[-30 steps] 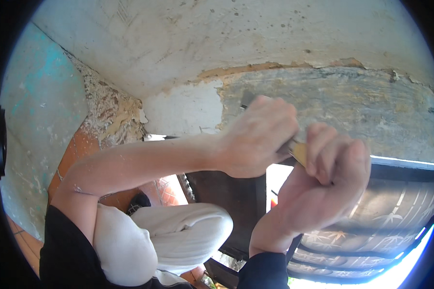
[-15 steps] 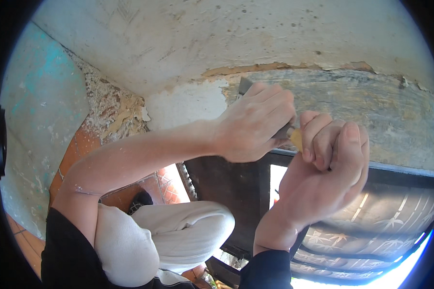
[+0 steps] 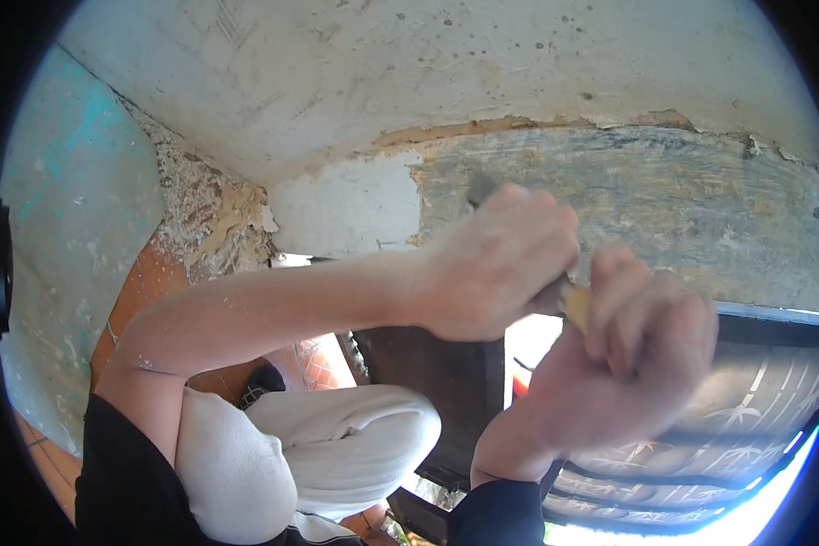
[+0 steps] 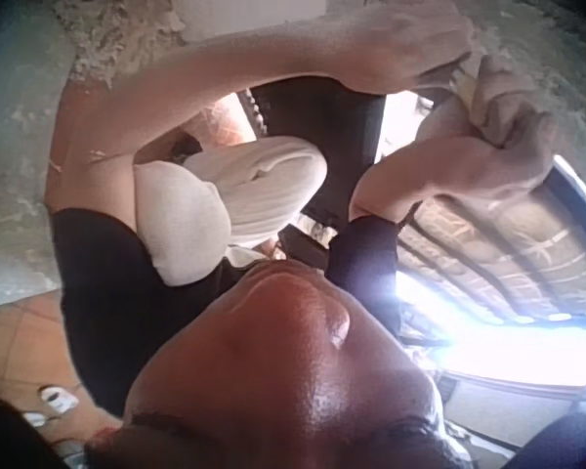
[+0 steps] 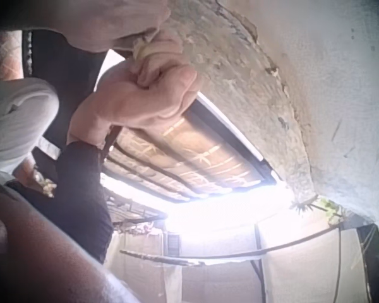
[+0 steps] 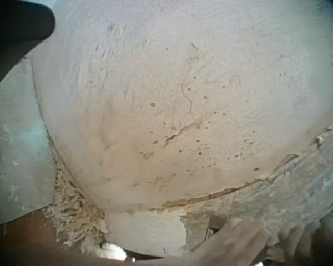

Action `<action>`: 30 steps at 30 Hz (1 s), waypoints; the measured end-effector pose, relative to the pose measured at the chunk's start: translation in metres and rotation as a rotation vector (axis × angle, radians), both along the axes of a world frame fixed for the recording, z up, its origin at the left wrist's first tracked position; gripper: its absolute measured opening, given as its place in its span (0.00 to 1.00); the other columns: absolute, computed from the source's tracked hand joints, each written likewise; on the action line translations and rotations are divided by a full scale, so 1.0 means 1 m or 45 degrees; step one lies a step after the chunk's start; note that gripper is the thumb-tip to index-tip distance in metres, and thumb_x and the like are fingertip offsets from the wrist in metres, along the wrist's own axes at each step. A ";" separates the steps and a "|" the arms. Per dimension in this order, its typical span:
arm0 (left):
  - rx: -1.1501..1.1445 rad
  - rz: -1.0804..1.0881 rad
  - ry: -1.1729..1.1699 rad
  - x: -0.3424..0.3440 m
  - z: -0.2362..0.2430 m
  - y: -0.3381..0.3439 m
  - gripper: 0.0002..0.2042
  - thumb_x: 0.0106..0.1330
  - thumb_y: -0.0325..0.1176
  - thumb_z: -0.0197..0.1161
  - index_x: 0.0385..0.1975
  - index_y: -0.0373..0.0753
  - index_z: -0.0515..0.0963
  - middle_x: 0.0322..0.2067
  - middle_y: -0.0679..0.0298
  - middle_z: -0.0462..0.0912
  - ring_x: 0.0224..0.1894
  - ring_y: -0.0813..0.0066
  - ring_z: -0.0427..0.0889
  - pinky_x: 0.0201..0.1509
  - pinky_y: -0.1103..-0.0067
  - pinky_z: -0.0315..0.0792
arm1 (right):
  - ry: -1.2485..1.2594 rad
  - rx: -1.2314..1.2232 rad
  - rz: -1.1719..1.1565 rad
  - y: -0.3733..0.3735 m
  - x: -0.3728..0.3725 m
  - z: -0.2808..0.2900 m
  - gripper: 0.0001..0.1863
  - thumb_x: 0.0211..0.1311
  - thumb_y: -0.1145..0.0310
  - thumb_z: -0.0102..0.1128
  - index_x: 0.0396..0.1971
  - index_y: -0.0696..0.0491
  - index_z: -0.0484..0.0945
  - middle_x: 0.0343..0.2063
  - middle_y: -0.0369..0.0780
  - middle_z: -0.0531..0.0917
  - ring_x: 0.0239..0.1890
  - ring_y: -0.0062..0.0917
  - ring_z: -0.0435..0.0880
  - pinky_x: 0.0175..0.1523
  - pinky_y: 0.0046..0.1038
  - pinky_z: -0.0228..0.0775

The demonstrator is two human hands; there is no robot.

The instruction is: The person scrapes old paint or plaster from a wall and ceiling corner using a putty knife.

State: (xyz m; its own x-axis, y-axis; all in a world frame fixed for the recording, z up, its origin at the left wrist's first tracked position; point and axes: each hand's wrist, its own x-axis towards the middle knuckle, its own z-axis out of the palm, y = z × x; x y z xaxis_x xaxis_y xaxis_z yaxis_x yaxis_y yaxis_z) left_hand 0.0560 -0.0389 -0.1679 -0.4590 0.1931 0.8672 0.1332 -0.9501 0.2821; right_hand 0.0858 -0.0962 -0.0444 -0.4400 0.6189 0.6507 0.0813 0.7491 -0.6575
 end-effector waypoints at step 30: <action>-0.206 0.126 0.008 0.002 -0.029 0.021 0.15 0.53 0.39 0.67 0.33 0.37 0.73 0.33 0.55 0.73 0.36 0.51 0.72 0.41 0.61 0.62 | -0.017 -0.136 0.053 0.014 0.008 -0.009 0.17 0.69 0.70 0.47 0.18 0.52 0.63 0.13 0.32 0.59 0.19 0.17 0.61 0.31 0.25 0.56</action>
